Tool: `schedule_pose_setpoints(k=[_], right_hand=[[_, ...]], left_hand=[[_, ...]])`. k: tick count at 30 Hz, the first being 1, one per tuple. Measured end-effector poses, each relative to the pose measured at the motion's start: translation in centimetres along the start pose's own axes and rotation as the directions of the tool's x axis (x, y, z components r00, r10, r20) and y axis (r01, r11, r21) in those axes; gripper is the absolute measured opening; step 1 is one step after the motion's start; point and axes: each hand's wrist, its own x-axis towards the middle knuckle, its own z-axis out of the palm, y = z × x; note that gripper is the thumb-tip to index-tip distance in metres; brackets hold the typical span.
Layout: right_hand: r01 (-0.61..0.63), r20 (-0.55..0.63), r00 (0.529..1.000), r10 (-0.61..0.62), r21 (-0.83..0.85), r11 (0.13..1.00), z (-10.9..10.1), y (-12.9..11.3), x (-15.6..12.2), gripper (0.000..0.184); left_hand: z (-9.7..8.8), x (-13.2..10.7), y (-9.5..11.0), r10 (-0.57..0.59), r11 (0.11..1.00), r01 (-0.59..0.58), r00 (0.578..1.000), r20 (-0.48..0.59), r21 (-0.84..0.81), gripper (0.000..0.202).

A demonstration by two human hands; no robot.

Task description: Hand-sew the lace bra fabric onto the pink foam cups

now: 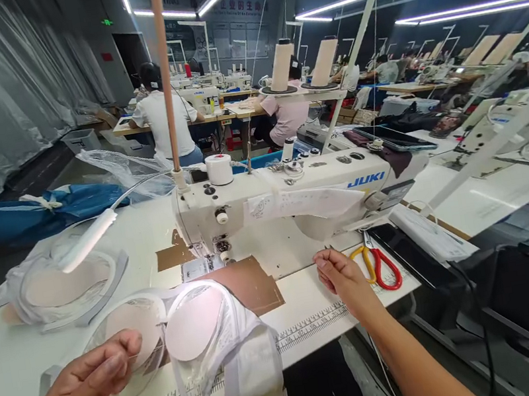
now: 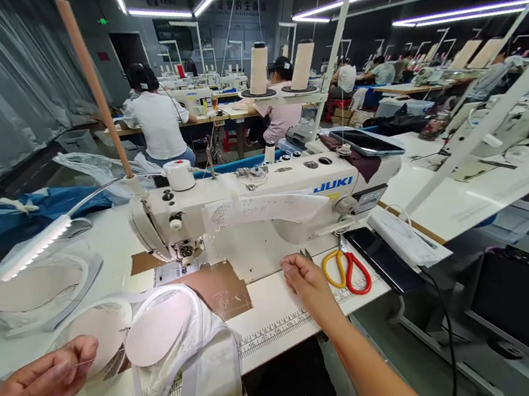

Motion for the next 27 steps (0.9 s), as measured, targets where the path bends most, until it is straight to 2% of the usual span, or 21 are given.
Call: schedule_pose_setpoints(k=[2, 4, 5, 9, 12, 14, 17, 19, 22, 24, 27], right_hand=[[0.061, 0.027, 0.998, -0.058, -0.120, 0.991, 0.7, -0.1, 0.2, 0.023], [0.122, 0.041, 0.992, -0.116, -0.235, 0.964, 1.2, -0.3, 0.4, 0.019], [0.147, 0.045, 0.989, -0.140, -0.284, 0.947, 1.3, -0.3, 0.6, 0.018], [0.199, 0.073, 0.980, -0.186, -0.416, 0.887, 1.5, -0.2, 1.0, 0.016], [0.223, 0.109, 0.975, -0.194, -0.460, 0.859, 1.7, -0.2, 1.1, 0.017], [0.246, 0.146, 0.969, -0.201, -0.470, 0.848, 2.3, -0.5, 0.9, 0.018], [0.316, 0.256, 0.942, -0.218, -0.459, 0.830, 4.2, -1.4, 0.3, 0.018], [0.434, 0.401, 0.881, -0.253, -0.465, 0.772, 6.1, -2.0, -0.1, 0.019], [0.642, 0.605, 0.740, -0.294, -0.504, 0.578, 9.4, -2.5, -0.5, 0.023], [0.711, 0.667, 0.682, -0.301, -0.506, 0.488, 11.5, -2.4, -0.4, 0.021], [0.784, 0.746, 0.599, -0.290, -0.472, 0.403, 14.0, -1.9, 0.1, 0.016]], left_hand=[[-0.1, 0.0, 0.7, -0.046, 0.994, 0.052, 0.996, 0.070, -0.093, 0.021], [-0.2, -0.2, 1.0, -0.017, 0.962, 0.030, 0.999, 0.051, -0.270, 0.015], [-0.3, -0.4, 1.1, 0.007, 0.932, 0.000, 1.000, 0.018, -0.362, 0.011], [-0.4, -0.9, 0.8, -0.002, 0.770, -0.025, 0.999, -0.041, -0.638, 0.040], [0.2, -0.7, 0.7, 0.015, 0.661, -0.019, 1.000, -0.013, -0.750, 0.038], [0.9, -0.4, 0.9, 0.056, 0.671, -0.004, 0.997, 0.046, -0.742, 0.035], [2.5, 0.1, 1.3, 0.110, 0.783, -0.022, 0.989, 0.103, -0.622, 0.030], [3.5, 0.3, 1.6, 0.145, 0.833, -0.048, 0.980, 0.135, -0.551, 0.022], [4.9, 0.6, 1.9, 0.170, 0.890, -0.053, 0.960, 0.222, -0.452, 0.020], [5.6, 0.8, 2.1, 0.168, 0.921, -0.046, 0.943, 0.287, -0.388, 0.028], [6.4, 1.0, 2.2, 0.158, 0.943, -0.033, 0.920, 0.358, -0.332, 0.034]])
